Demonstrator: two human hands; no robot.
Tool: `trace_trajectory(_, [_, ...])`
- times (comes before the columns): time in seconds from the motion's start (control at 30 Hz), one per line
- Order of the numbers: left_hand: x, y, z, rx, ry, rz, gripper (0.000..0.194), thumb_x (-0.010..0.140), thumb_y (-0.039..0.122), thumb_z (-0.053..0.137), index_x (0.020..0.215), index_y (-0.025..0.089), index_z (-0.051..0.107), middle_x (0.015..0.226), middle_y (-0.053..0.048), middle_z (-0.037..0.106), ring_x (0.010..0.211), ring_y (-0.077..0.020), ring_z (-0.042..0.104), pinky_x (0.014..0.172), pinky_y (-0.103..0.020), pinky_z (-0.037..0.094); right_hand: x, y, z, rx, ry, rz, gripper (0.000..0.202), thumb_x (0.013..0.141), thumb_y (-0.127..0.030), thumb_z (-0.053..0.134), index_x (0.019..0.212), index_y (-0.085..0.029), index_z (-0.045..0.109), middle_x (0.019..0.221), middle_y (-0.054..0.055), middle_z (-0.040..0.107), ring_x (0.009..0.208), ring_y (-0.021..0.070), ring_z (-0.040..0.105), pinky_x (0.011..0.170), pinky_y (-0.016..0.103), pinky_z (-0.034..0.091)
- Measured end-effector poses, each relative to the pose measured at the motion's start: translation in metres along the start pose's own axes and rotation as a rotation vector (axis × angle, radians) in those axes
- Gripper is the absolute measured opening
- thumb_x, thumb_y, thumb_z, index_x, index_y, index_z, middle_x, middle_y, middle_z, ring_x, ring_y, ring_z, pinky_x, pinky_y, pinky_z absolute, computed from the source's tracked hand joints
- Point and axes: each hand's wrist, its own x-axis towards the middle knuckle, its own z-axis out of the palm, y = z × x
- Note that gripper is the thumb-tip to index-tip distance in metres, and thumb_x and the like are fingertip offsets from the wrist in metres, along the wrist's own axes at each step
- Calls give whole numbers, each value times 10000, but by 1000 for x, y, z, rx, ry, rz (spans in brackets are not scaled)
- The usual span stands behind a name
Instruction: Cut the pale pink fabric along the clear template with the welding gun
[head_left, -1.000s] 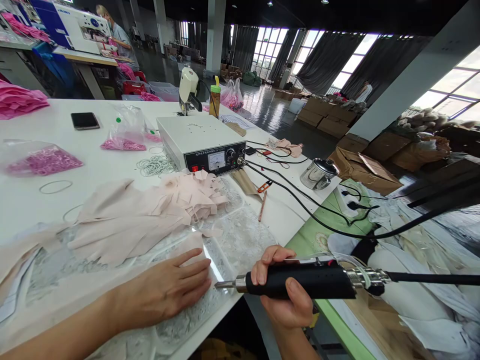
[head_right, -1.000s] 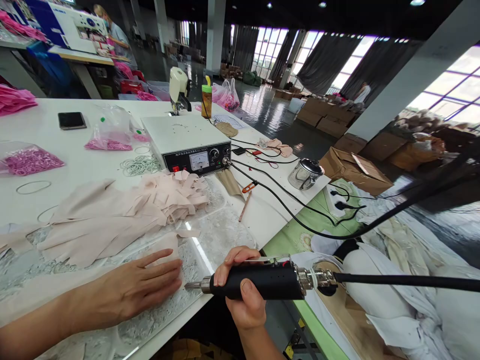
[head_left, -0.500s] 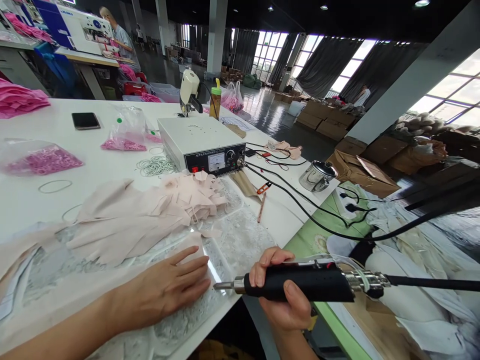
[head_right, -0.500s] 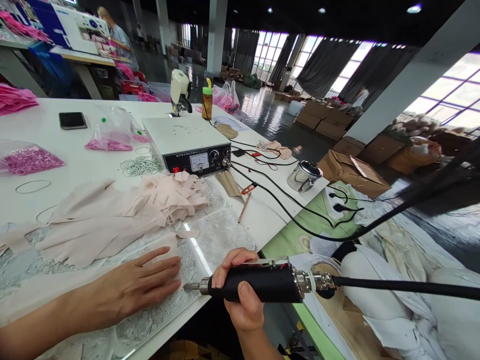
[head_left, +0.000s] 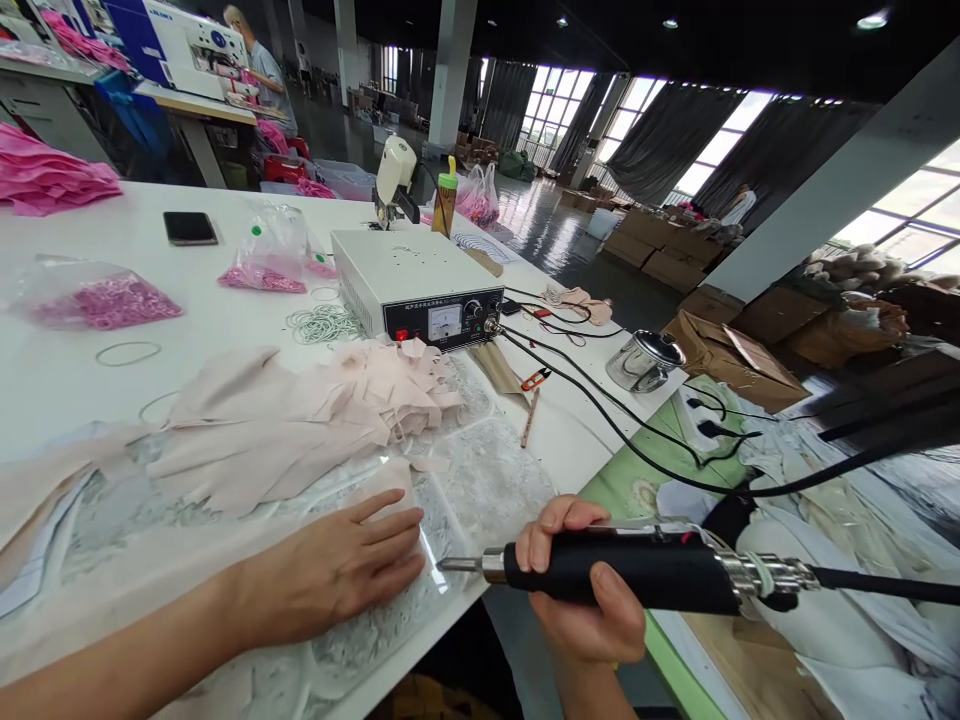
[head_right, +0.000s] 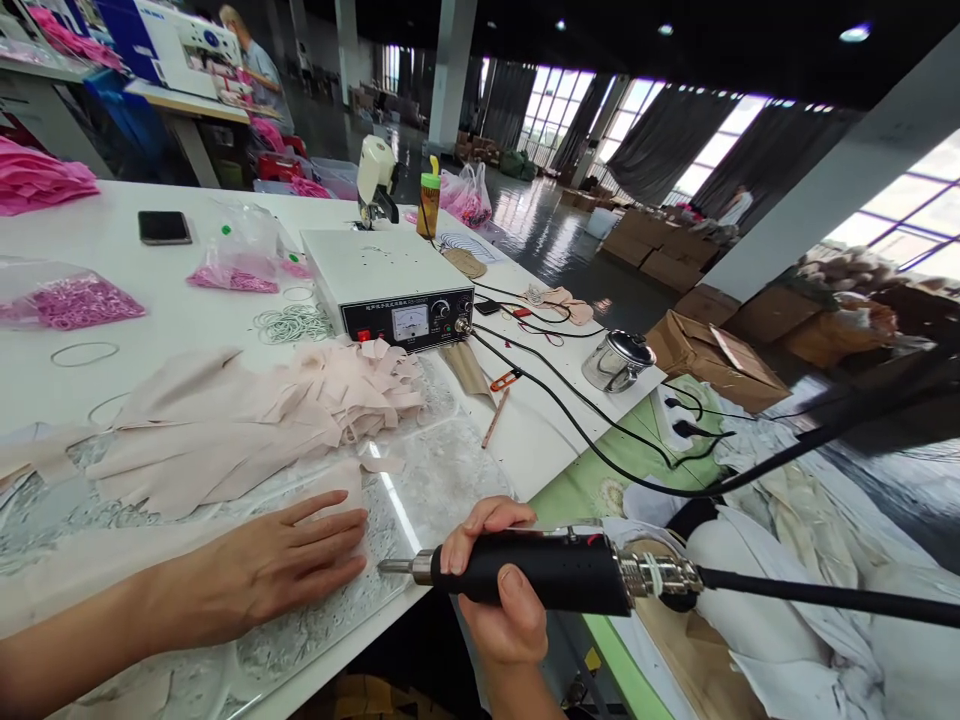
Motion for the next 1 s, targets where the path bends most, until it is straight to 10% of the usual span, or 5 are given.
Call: trace_trajectory(1.0, [5, 0, -3, 53, -10, 21, 205, 996, 107, 510, 1118, 160, 666, 1051, -91, 725, 1099, -246, 628, 1075, -441, 437, -1, 3, 8, -45, -137, 3, 149, 816, -366, 649, 890, -239, 675, 796, 7, 569, 519, 120, 565, 486, 293, 502])
